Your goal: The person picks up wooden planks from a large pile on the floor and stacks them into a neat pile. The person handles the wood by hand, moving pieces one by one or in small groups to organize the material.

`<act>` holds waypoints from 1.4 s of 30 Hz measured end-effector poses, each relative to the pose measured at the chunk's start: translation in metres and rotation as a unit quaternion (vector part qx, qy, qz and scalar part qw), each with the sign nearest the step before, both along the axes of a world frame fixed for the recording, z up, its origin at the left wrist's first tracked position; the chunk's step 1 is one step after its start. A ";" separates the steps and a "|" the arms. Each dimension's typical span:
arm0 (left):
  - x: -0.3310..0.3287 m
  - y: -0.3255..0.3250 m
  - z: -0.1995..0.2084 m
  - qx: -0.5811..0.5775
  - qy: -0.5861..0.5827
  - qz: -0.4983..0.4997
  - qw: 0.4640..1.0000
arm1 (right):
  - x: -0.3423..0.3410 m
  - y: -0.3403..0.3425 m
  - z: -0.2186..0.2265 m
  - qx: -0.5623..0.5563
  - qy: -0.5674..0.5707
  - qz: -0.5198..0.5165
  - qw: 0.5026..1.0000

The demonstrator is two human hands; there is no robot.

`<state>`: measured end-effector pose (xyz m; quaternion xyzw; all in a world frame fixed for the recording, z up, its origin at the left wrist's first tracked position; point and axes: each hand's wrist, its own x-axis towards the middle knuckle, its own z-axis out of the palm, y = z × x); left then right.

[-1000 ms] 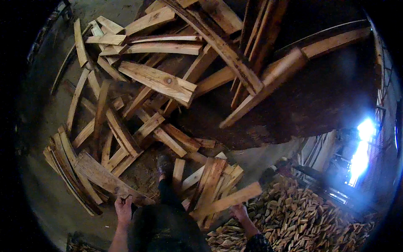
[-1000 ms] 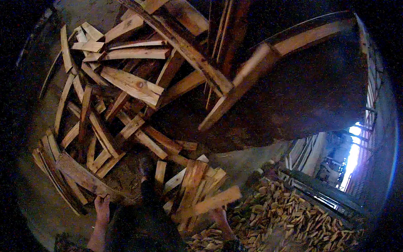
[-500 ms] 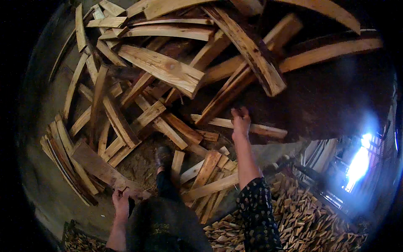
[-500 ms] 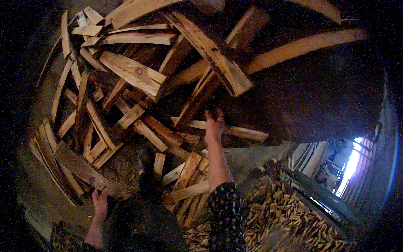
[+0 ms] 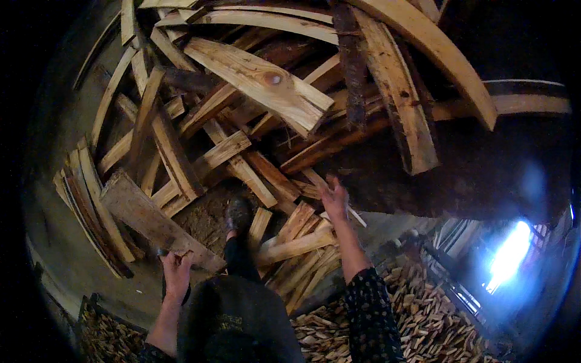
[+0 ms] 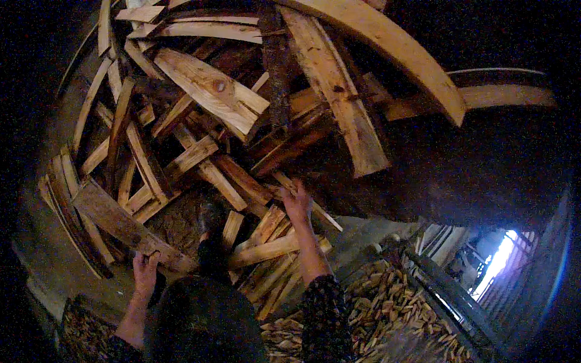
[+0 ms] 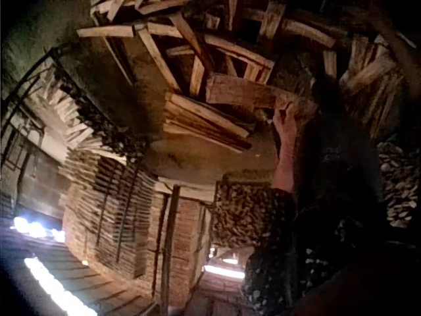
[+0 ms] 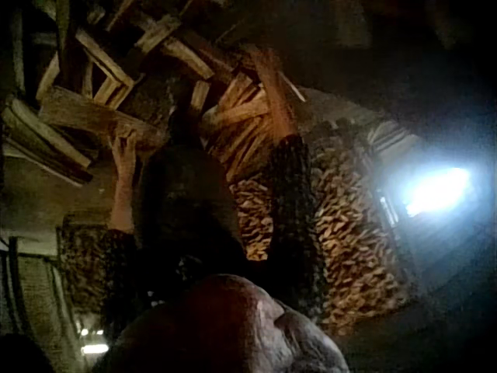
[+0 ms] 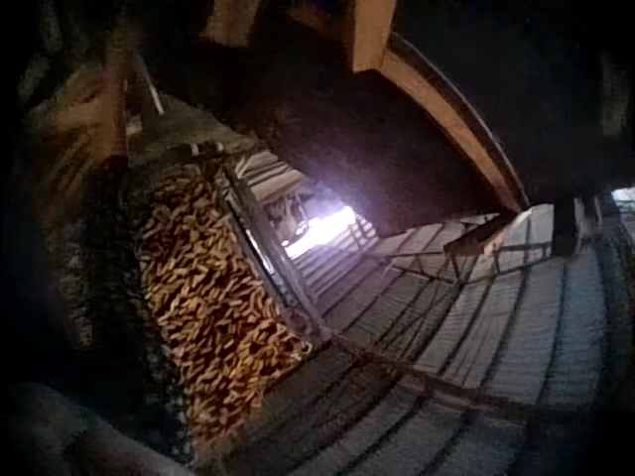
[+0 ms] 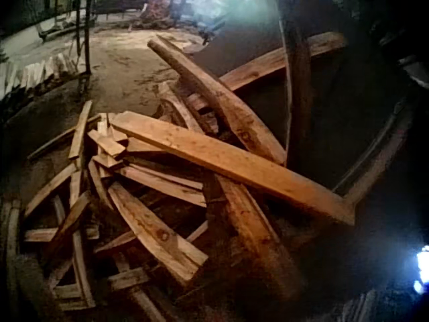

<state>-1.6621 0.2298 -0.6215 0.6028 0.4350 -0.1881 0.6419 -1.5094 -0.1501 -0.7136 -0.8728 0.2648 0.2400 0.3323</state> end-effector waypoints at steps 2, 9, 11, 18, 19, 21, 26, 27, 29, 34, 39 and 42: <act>-0.024 0.013 -0.019 -0.006 0.011 0.003 1.000 | -0.023 -0.027 0.003 -0.078 0.104 0.108 0.986; 0.001 0.013 -0.036 0.038 0.021 -0.040 0.998 | -0.039 -0.058 -0.075 -0.200 0.137 0.213 0.946; 0.001 0.019 -0.046 0.050 0.044 -0.059 0.996 | -0.027 -0.048 -0.088 -0.233 0.209 0.179 0.933; -0.053 0.039 -0.050 0.074 0.089 -0.013 0.993 | -0.036 -0.030 -0.058 -0.280 0.223 0.388 0.849; -0.057 0.041 -0.050 0.042 0.057 0.009 0.997 | -0.032 -0.033 -0.038 -0.265 0.204 0.395 0.856; -0.041 0.047 -0.041 -0.007 0.088 0.024 0.996 | -0.021 -0.039 0.008 -0.235 0.162 0.401 0.870; -0.055 0.064 -0.016 -0.030 0.059 0.102 0.993 | 0.007 -0.003 0.099 -0.120 0.037 0.446 0.886; -0.057 0.070 -0.012 -0.038 0.040 0.125 0.991 | 0.011 0.011 0.120 -0.091 -0.001 0.458 0.884; -0.067 0.083 -0.009 -0.025 0.006 0.106 0.994 | 0.014 0.047 0.158 -0.029 -0.084 0.489 0.868; -0.055 0.118 0.022 -0.022 -0.064 0.106 0.992 | 0.010 0.213 0.189 0.263 -0.082 0.308 0.911; -0.121 0.220 0.031 0.019 -0.045 0.235 0.971 | -0.063 0.478 0.124 0.481 0.092 0.200 0.849; -0.107 0.286 0.037 0.277 0.036 0.041 0.959 | -0.119 0.591 0.079 0.485 -0.035 0.188 0.854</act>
